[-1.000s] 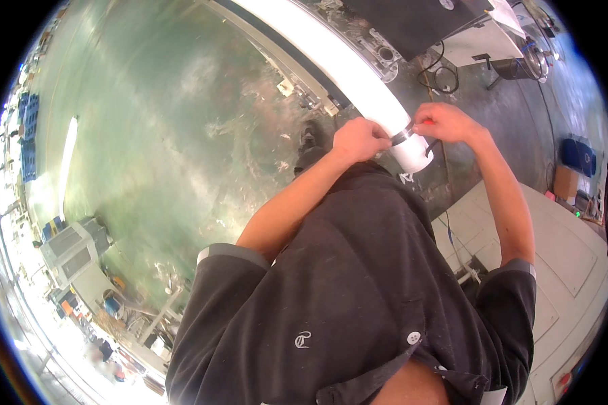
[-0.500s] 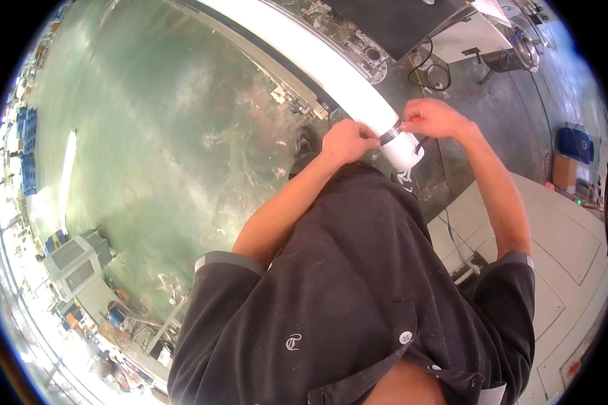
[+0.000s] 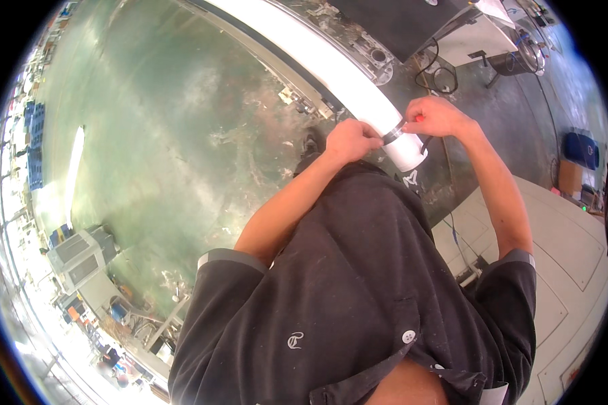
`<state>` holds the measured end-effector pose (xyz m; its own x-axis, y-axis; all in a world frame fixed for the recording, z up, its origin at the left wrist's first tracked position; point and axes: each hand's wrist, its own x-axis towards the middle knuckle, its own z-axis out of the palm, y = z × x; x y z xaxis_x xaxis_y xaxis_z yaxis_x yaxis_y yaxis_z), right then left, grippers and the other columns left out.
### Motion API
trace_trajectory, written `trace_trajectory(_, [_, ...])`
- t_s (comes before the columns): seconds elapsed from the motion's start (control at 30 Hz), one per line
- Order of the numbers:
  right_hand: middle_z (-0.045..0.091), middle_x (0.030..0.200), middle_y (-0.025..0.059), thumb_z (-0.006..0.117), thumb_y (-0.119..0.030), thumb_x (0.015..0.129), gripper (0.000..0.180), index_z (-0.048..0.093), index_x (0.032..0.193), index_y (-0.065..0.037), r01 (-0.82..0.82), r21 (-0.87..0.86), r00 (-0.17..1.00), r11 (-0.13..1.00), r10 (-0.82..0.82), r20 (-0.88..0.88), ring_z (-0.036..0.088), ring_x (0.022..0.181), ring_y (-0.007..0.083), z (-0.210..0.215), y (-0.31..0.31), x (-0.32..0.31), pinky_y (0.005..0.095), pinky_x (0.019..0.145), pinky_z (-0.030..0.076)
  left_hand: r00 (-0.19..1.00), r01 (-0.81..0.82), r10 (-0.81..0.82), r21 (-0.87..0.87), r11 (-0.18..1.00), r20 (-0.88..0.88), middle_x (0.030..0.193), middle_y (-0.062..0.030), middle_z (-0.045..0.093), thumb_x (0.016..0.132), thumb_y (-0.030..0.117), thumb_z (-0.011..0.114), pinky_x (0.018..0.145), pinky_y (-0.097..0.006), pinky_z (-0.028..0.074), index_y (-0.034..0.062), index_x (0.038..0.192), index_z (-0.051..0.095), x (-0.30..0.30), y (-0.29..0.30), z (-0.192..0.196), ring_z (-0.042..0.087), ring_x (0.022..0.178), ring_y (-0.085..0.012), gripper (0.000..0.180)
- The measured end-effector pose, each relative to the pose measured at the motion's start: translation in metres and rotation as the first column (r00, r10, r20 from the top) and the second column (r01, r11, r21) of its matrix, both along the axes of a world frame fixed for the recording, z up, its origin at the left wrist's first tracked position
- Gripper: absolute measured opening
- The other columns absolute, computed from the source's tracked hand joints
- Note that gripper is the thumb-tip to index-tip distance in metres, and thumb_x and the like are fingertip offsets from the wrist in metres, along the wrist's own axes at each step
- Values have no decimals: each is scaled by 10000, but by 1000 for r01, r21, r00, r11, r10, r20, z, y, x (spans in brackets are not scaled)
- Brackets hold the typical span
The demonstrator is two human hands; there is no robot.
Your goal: The person tapes a strip of material around a white paper tube and then interacts with a control panel of a manufacturing machine.
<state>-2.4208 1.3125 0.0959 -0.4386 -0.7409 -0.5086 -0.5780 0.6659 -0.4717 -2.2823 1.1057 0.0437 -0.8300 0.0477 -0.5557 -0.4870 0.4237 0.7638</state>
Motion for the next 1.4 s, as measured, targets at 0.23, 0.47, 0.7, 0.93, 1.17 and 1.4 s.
trace_trajectory(0.23, [679, 937, 107, 655, -452, 842, 373, 721, 850, -86, -37, -41, 982, 998, 29, -185, 647, 905, 304, 0, 14, 12, 421, 780, 516, 990, -11, 2, -69, 998, -138, 890, -96, 738, 786, 353, 726, 759, -341, 535, 110, 933, 767, 5, 3, 6, 703, 832, -220, 287])
trace_trajectory(0.47, [648, 708, 146, 652, -493, 847, 408, 689, 784, -92, 99, -102, 995, 990, -97, 20, 634, 719, 358, 56, 32, 105, 435, 662, 492, 760, -262, 140, -102, 960, -635, 999, -80, 703, 861, 415, 691, 773, -357, 518, 108, 1106, 698, 5, 13, 84, 652, 873, -248, 393])
trace_trajectory(0.7, [615, 668, 105, 755, -454, 799, 426, 670, 855, -40, 527, -68, 801, 847, -468, 373, 604, 642, 232, 30, 91, 145, 345, 632, 479, 714, 36, -190, -236, 971, -673, 1014, -79, 689, 883, 457, 650, 915, -392, 459, 90, 1019, 701, 29, 59, 91, 615, 1029, -268, 395])
trace_trajectory(0.93, [590, 658, 27, 730, -301, 860, 307, 652, 862, -4, 829, -53, 516, 557, -725, 456, 508, 604, 90, 17, 106, 147, 272, 571, 434, 727, -121, -166, -363, 924, -666, 1137, -88, 654, 869, 408, 670, 956, -429, 439, 87, 1129, 654, 31, 64, 53, 573, 1142, -280, 414])
trace_trajectory(1.17, [518, 578, 8, 690, -322, 914, 321, 626, 830, -18, 730, -220, 680, 647, -718, 145, 453, 540, 75, 43, 99, 59, 282, 517, 387, 704, -160, -265, -510, 845, -659, 1462, -77, 457, 863, 426, 655, 1161, -454, 260, 105, 1321, 562, 2, 62, 6, 350, 1394, -277, 567])
trace_trajectory(1.4, [576, 653, 68, 652, -284, 934, 244, 616, 965, -45, 550, -306, 768, 777, -615, -178, 523, 604, 129, 103, 76, -56, 305, 566, 416, 725, -156, -201, -441, 884, -659, 1490, -48, 434, 885, 440, 614, 1180, -439, 230, 123, 1327, 573, -4, 60, -3, 316, 1421, -254, 546])
